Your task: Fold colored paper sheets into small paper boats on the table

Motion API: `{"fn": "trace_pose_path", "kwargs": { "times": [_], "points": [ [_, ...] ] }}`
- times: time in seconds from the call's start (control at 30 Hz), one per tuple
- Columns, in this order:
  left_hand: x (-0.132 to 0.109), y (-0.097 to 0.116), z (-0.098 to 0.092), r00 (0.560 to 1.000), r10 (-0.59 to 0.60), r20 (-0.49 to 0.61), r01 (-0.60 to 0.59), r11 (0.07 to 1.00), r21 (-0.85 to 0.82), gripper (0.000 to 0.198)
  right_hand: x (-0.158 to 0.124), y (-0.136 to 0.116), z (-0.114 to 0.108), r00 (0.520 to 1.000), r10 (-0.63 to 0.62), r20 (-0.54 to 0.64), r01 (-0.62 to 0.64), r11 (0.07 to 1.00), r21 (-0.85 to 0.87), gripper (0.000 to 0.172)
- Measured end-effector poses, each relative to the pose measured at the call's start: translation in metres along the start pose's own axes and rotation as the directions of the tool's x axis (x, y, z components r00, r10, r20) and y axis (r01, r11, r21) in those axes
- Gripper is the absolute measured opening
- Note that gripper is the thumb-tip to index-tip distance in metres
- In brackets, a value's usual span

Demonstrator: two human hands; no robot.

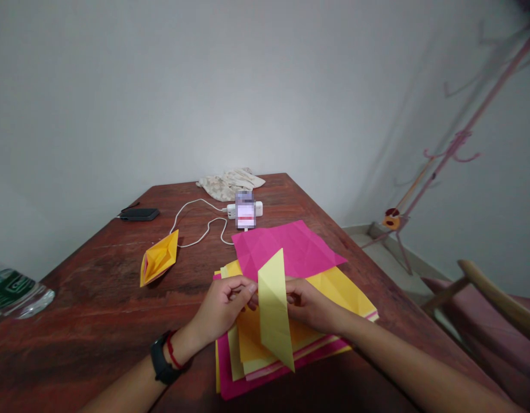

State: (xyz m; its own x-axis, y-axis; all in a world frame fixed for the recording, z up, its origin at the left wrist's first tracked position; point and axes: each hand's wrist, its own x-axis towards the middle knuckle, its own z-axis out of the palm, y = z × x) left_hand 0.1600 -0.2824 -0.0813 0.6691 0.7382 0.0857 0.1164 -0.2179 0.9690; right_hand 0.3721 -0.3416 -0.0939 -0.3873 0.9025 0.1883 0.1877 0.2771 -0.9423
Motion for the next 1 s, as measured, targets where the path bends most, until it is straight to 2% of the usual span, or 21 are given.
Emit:
{"fn": "trace_pose_path", "kwargs": {
  "times": [0.63, 1.0],
  "points": [
    [0.0002, -0.0049, 0.0015, 1.000, 0.010, 0.016, -0.010, 1.000, 0.019, 0.036, -0.0003, -0.0042, 0.0012, 0.999, -0.039, 0.037, 0.035, 0.995, 0.090, 0.031],
    [-0.0012, -0.0055, 0.0025, 1.000, 0.014, 0.017, -0.014, 0.999, 0.035, 0.036, 0.0004, -0.0055, 0.0021, 0.999, -0.021, 0.040, 0.019, 0.998, 0.063, 0.035]
  ]
}}
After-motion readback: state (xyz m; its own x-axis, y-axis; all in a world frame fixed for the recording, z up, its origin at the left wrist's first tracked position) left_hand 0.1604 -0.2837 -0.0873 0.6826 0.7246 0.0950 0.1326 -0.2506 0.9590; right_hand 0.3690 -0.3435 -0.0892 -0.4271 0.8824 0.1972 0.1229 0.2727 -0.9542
